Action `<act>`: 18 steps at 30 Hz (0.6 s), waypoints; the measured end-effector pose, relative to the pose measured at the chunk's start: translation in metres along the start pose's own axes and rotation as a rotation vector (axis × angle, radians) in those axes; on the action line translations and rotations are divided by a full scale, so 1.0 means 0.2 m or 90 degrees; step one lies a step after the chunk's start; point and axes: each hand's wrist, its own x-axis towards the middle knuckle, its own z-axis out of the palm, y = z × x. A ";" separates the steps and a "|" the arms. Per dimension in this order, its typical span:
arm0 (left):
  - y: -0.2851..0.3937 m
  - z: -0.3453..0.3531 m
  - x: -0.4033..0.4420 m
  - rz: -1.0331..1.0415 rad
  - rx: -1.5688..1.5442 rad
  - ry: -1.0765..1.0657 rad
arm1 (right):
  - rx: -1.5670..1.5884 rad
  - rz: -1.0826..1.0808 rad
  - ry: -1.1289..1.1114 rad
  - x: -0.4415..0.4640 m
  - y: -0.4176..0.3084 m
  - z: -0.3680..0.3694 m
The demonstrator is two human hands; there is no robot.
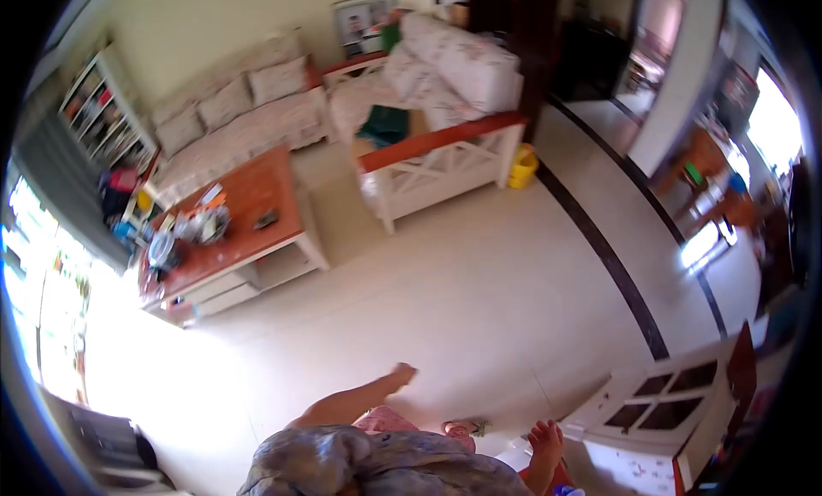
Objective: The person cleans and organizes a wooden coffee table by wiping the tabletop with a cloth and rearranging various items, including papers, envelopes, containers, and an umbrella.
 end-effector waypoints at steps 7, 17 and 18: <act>-0.70 0.18 -1.47 -0.706 -1.149 0.551 | -0.210 0.118 -0.238 -0.17 0.44 1.25; -0.79 0.83 -2.07 -0.768 -1.369 0.647 | -0.521 0.244 -0.691 -0.59 1.29 2.47; -0.77 0.87 -2.07 -0.742 -1.446 0.691 | -0.532 0.249 -0.694 -0.60 1.35 2.53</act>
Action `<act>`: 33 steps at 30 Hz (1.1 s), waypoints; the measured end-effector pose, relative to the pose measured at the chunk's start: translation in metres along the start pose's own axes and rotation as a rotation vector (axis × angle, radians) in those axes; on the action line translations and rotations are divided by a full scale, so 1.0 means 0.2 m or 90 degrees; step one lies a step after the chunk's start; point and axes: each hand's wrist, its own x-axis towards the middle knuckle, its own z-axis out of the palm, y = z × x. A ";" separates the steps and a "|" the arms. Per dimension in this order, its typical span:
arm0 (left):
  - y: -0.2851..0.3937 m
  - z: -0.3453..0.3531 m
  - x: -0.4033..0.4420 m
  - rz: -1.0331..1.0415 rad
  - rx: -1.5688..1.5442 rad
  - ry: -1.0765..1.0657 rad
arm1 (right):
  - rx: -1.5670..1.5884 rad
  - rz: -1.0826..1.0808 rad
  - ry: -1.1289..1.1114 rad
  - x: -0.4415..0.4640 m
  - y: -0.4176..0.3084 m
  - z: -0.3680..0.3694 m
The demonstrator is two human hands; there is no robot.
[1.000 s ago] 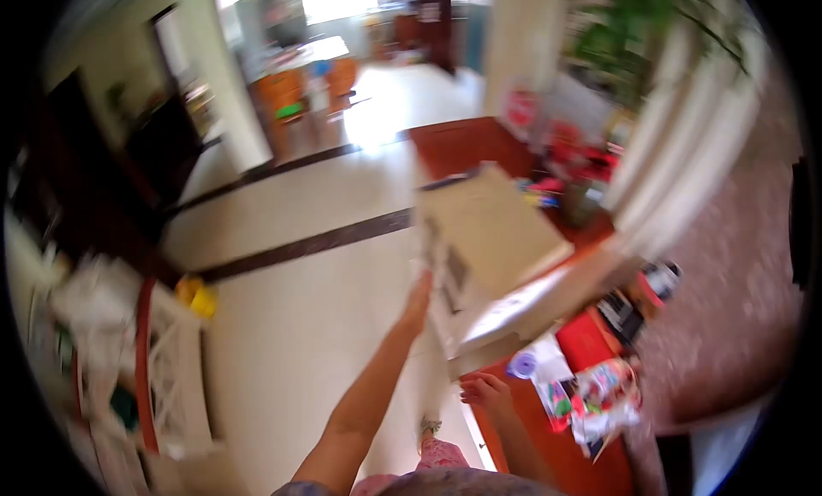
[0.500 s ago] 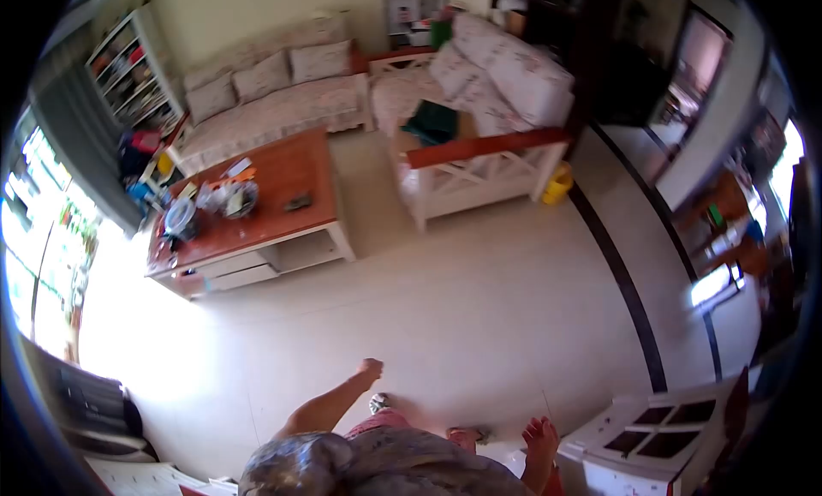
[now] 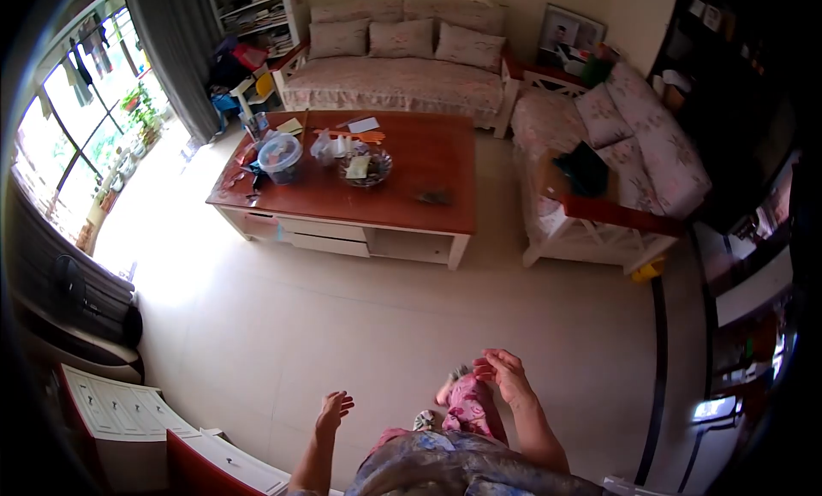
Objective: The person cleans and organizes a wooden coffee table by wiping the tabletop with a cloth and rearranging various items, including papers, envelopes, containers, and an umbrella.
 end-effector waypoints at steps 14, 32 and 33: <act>0.93 -0.05 0.70 -0.082 -0.147 0.003 | -0.096 0.167 -0.087 1.58 -0.23 0.78; 2.59 0.04 1.91 0.009 -0.115 -0.113 | 0.143 0.278 0.109 3.22 0.09 1.44; 2.67 0.02 1.99 0.041 -0.087 -0.097 | 0.193 0.293 0.173 3.28 0.11 1.46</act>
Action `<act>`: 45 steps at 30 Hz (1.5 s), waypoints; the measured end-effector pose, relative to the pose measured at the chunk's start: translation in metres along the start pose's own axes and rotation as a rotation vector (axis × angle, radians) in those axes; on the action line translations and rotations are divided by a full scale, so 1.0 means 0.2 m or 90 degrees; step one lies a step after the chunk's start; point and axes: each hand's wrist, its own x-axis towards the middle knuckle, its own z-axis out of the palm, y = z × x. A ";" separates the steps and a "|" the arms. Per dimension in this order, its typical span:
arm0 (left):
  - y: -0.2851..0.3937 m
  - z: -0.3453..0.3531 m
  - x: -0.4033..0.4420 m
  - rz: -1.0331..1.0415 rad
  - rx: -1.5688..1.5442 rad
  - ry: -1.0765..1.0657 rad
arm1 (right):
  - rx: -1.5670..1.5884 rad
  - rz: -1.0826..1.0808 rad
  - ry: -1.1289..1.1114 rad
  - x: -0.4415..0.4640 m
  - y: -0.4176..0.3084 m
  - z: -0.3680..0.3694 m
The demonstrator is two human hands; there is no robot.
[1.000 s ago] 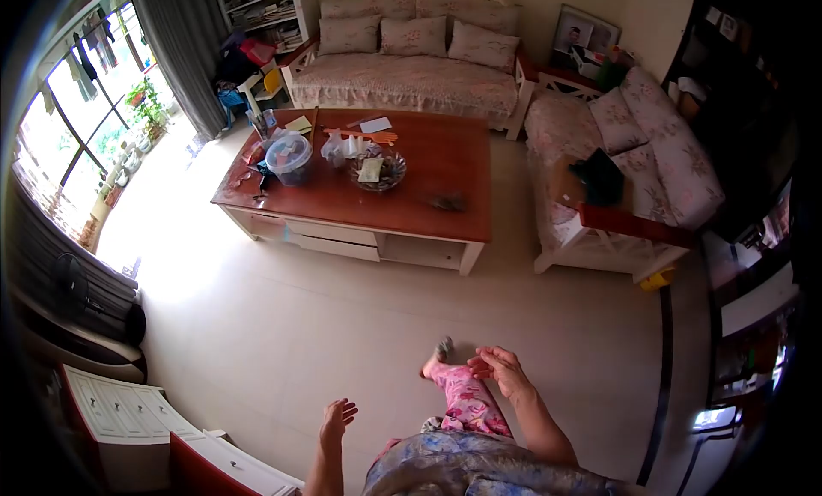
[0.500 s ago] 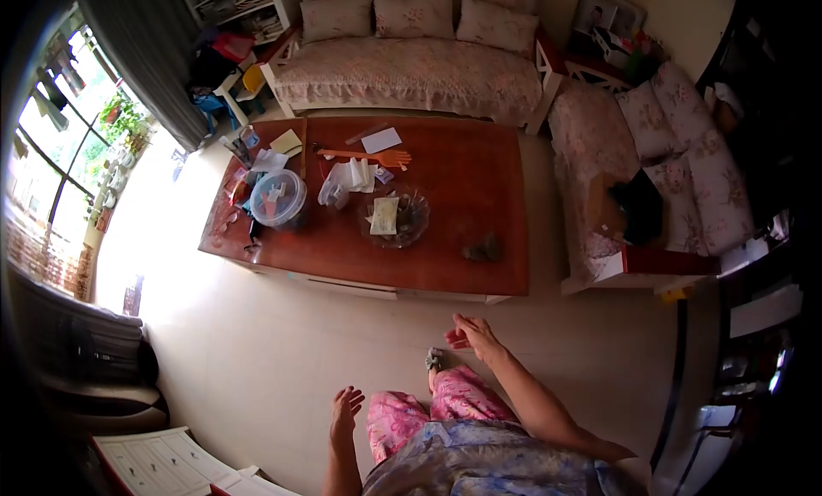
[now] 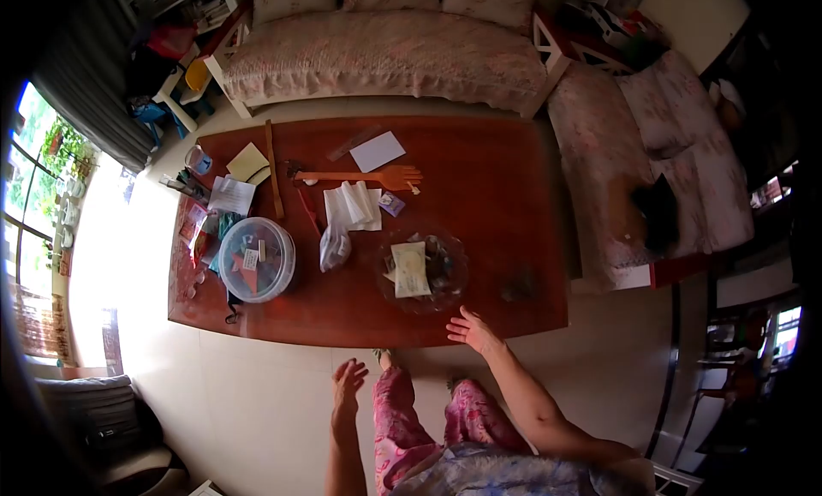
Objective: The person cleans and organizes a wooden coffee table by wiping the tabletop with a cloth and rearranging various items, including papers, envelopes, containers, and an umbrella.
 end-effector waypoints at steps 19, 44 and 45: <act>0.97 0.36 0.75 0.487 0.477 0.159 | 0.270 -0.060 -0.159 0.26 -0.13 0.08; 0.88 1.34 0.67 0.301 0.200 0.019 | 0.170 0.039 -0.271 0.10 -0.18 0.00; 0.93 1.30 0.75 0.425 0.374 0.064 | 0.103 0.070 -0.277 0.08 -0.19 0.02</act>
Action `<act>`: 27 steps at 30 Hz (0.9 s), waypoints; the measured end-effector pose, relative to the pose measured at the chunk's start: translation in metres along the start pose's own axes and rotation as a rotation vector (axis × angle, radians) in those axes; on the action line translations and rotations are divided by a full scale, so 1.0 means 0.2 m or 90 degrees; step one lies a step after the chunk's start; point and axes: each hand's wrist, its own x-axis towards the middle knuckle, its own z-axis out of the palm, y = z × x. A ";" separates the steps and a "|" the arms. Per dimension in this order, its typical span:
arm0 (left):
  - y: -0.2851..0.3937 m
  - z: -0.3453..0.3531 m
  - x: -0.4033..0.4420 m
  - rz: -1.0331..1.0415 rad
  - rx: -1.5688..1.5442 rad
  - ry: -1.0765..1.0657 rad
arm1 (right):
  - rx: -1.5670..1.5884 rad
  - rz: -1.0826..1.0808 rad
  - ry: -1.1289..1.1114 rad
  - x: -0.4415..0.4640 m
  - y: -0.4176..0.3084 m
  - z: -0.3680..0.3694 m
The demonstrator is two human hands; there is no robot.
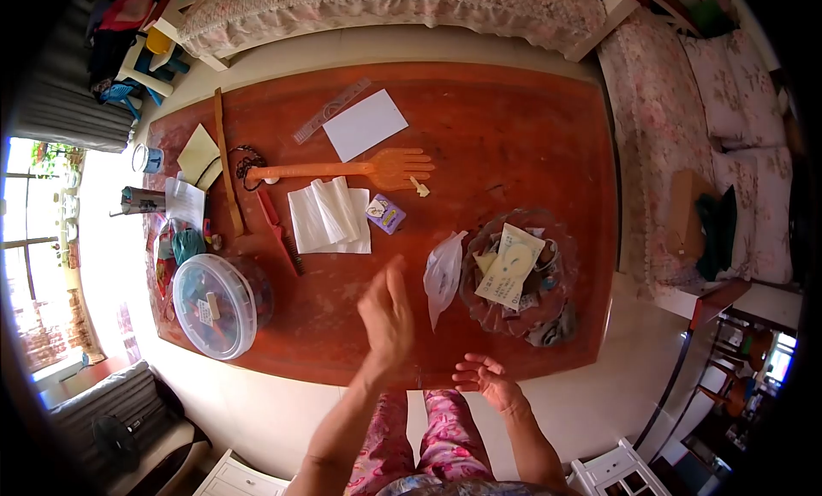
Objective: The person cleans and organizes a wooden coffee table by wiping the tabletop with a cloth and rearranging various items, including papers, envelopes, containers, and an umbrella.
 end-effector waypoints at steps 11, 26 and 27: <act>-0.37 0.47 0.75 0.495 0.526 -0.092 | -0.163 0.052 -0.020 0.08 -0.13 0.15; -0.42 0.01 0.22 -0.143 -0.294 0.006 | -0.420 0.134 -0.096 0.24 -0.06 0.39; -0.47 -0.07 0.14 -0.178 -0.292 0.030 | -0.515 0.069 -0.085 0.31 -0.01 0.41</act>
